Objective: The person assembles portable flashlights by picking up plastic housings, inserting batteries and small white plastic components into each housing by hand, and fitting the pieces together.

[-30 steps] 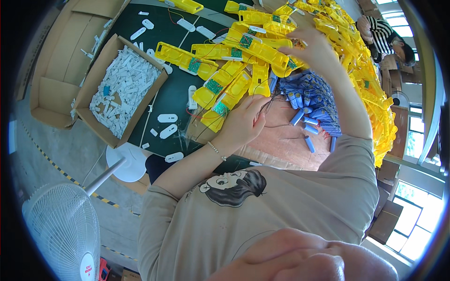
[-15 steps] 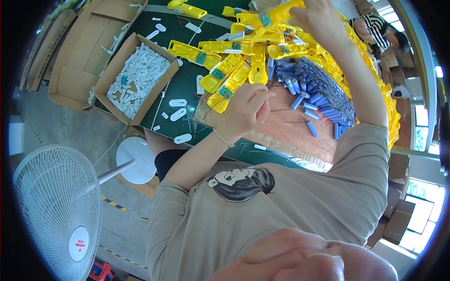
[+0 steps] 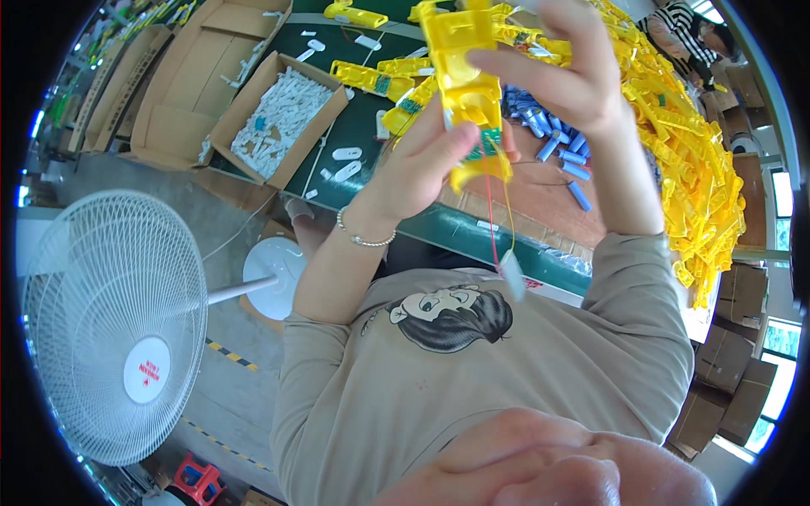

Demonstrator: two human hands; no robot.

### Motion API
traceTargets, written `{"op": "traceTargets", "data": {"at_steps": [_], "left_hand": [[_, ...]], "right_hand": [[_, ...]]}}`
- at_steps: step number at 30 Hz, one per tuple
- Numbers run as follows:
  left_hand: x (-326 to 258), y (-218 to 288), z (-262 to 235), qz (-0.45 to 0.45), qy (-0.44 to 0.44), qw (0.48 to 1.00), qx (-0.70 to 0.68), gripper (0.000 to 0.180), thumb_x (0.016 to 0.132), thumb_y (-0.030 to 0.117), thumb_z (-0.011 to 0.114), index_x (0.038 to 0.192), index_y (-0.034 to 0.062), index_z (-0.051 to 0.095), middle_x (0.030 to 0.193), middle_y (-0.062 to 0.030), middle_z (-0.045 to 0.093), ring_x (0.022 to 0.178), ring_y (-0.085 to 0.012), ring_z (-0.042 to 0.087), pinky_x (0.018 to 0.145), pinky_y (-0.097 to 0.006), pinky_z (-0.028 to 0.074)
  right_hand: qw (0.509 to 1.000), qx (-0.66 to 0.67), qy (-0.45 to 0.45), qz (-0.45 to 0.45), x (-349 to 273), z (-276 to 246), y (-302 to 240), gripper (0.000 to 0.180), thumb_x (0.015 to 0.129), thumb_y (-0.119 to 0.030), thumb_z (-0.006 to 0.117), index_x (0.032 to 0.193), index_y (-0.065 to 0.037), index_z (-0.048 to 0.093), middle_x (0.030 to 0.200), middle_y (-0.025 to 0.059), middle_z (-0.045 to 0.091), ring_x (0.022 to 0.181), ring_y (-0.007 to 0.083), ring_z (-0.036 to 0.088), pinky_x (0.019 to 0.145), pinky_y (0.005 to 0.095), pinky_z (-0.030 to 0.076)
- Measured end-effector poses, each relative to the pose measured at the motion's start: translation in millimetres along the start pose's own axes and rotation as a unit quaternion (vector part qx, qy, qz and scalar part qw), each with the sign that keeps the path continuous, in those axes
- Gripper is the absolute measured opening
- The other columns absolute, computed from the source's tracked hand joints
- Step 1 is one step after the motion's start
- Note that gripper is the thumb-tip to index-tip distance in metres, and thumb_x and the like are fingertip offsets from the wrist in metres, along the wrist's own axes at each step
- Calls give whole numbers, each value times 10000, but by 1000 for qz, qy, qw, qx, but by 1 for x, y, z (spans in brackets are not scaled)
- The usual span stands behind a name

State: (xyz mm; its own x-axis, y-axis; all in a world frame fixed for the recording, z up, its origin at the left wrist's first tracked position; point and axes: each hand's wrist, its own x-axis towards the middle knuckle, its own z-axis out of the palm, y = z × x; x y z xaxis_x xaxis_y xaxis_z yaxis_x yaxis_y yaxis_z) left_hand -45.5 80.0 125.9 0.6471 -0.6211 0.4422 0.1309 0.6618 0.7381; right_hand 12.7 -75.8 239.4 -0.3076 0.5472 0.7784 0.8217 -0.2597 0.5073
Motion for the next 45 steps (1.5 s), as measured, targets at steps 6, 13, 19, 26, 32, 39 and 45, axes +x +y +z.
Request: {"op": "traceTargets", "data": {"at_steps": [6,13,19,26,32,39,45], "left_hand": [[-29,10,6,86,64,994,-24,422,980,319,410,1290,47,319,1010,-135,556,893,-210,598,784,-331,517],[-60,15,-7,112,177,963,172,400,982,335,393,1259,48,360,1044,-131,560,903,-215,597,791,-341,500],[-88,18,-24,100,237,899,354,358,971,257,449,1242,34,381,1031,-102,553,894,-167,578,774,-315,493],[-110,-17,-21,-28,248,908,338,374,981,295,424,1235,22,396,967,-75,547,821,-127,562,684,-257,481],[-120,-37,-21,-45,174,967,183,495,1006,408,283,1282,8,377,954,-84,559,815,-131,561,754,-265,460],[-133,-43,-17,-74,144,911,381,501,997,359,323,1326,-17,351,959,-103,555,802,-147,555,745,-275,456],[-137,-57,-7,-113,191,921,319,499,986,277,388,1371,-22,281,1096,-122,521,840,-130,535,749,-263,455]], "right_hand": [[547,531,60,644,-78,22,-137,930,682,-723,630,1229,17,494,1037,58,551,871,143,468,773,284,395],[331,693,36,639,-82,31,-216,720,756,-179,738,1353,9,381,794,106,615,736,185,583,685,279,443],[399,584,170,686,-77,-4,-216,459,821,-65,589,1253,30,466,792,140,622,679,180,590,606,270,468],[420,588,149,675,-67,-11,-185,217,858,-163,621,927,42,638,763,131,650,597,146,573,514,238,389],[369,532,-27,761,-75,13,-173,313,874,-292,642,825,16,604,630,47,568,469,77,480,434,178,337],[367,503,-21,782,-79,19,-168,303,873,-288,652,821,9,634,638,32,586,522,65,496,475,199,368],[622,258,-93,733,-71,24,-186,632,675,-228,800,1187,46,549,863,17,641,603,27,383,531,195,353]]}}
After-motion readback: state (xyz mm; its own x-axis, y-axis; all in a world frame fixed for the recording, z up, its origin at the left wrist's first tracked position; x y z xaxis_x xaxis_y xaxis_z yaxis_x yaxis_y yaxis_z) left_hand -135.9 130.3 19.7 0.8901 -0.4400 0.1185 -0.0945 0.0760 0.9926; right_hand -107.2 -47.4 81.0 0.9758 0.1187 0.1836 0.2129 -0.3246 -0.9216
